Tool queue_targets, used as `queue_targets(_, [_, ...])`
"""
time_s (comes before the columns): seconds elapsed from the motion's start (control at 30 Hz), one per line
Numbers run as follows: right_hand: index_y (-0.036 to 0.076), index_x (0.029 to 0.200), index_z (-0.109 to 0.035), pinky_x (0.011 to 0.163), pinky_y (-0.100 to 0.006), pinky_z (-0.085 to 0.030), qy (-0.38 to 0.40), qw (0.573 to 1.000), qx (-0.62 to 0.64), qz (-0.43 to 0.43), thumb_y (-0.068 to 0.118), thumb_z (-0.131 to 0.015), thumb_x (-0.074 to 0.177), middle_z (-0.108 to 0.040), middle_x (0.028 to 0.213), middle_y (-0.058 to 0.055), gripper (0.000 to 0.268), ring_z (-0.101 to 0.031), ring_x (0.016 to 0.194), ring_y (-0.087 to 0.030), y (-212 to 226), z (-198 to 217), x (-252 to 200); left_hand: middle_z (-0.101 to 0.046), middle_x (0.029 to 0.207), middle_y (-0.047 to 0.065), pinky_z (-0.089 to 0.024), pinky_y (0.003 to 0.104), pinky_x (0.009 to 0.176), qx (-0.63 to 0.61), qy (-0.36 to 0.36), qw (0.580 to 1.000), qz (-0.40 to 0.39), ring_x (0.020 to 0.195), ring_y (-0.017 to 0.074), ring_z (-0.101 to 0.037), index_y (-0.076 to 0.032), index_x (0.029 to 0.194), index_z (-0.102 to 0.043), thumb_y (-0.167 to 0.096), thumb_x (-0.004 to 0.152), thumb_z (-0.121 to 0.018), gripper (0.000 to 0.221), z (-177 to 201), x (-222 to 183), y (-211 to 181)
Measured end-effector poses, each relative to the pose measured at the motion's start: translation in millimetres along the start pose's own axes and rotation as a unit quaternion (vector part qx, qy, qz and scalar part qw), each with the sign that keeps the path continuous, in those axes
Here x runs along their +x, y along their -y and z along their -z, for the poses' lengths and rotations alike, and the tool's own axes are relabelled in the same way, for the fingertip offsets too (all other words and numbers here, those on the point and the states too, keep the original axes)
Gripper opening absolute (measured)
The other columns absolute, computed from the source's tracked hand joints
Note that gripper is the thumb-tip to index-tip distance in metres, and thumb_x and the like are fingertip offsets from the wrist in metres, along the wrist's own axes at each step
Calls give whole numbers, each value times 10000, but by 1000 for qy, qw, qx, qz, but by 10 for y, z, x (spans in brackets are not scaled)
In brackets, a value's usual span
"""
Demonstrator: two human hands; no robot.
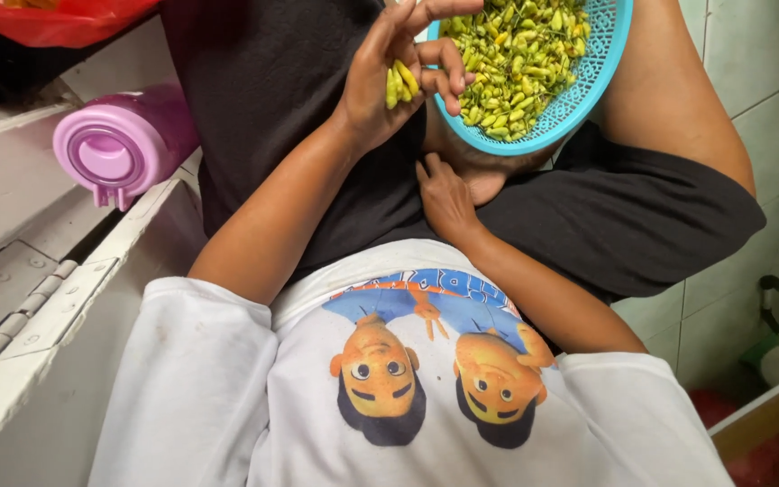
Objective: Removing the stems or ends from small green vegetables by hand and sorting them into a basket.
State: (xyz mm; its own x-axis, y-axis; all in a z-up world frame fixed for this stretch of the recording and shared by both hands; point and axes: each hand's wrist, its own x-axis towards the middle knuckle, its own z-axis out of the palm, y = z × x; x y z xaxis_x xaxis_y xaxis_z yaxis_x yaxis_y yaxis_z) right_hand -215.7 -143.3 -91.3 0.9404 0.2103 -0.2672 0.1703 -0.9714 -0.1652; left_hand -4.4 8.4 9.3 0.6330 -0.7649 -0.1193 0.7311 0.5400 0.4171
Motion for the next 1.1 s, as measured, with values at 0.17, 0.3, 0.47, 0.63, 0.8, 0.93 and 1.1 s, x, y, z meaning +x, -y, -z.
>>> queue_targets(0.17, [44, 1091, -665, 458, -397, -481, -23, 994, -72, 75, -15, -619, 839, -570, 1115, -119, 263, -511, 741, -300, -88, -197, -8, -663, 815, 197, -575, 388, 969, 20, -8, 1000, -5, 657, 318, -692, -35, 1394, -574, -521, 992, -426, 648, -51, 21, -14])
queue_targets(0.3, [-9, 1063, -642, 469, -488, -512, -9, 997, -57, 56, 43, -550, 929, -521, 1061, -134, 171, -508, 773, -369, -139, -427, -27, -663, 814, 209, -609, 373, 671, 10, 10, 1000, -7, 666, 304, -665, -17, 1418, -561, -534, 993, -463, 676, 25, 61, 72])
queue_targets(0.47, [-18, 1139, -577, 477, -531, -512, 45, 998, 25, 47, -5, -563, 921, -484, 1081, -169, 219, -509, 824, -384, -169, -302, 10, -676, 819, 186, -609, 344, 688, 38, -6, 999, -7, 662, 262, -672, -19, 1404, -567, -515, 1000, -435, 654, -72, 9, -16])
queue_targets(0.63, [14, 1205, -583, 489, -585, -479, 89, 993, 71, 23, 43, -534, 956, -495, 1056, -166, 255, -557, 835, -428, -129, -137, 79, -657, 785, 196, -621, 351, 667, -8, -26, 1000, 1, 658, 264, -661, 11, 1404, -561, -496, 978, -462, 669, -78, -2, -41])
queue_targets(0.8, [121, 1330, -555, 700, -576, -481, 136, 972, 183, -59, 252, -413, 1041, -511, 1163, -186, 347, -590, 981, -453, -105, -128, 132, -653, 776, 196, -607, 339, 649, -20, -29, 999, 1, 648, 254, -655, 21, 1387, -566, -485, 989, -450, 654, -78, 1, -27])
queue_targets(0.93, [55, 1137, -548, 756, -537, -423, 128, 953, 256, -99, 301, -376, 1041, -550, 1107, -203, 315, -598, 992, -459, -149, -255, 140, -653, 754, 190, -616, 346, 628, -9, -25, 1000, -13, 654, 253, -656, 32, 1380, -568, -474, 993, -443, 650, -94, 2, -26])
queue_targets(1.1, [-126, 1476, -474, 1018, -540, -503, 112, 950, 276, -91, 20, -525, 1018, -563, 1335, -396, 484, -598, 1148, -502, -18, 29, 121, -662, 781, 237, -610, 484, 960, -51, -13, 998, -30, 671, 382, -769, -22, 1464, -506, -513, 1028, -369, 671, 230, 124, 256])
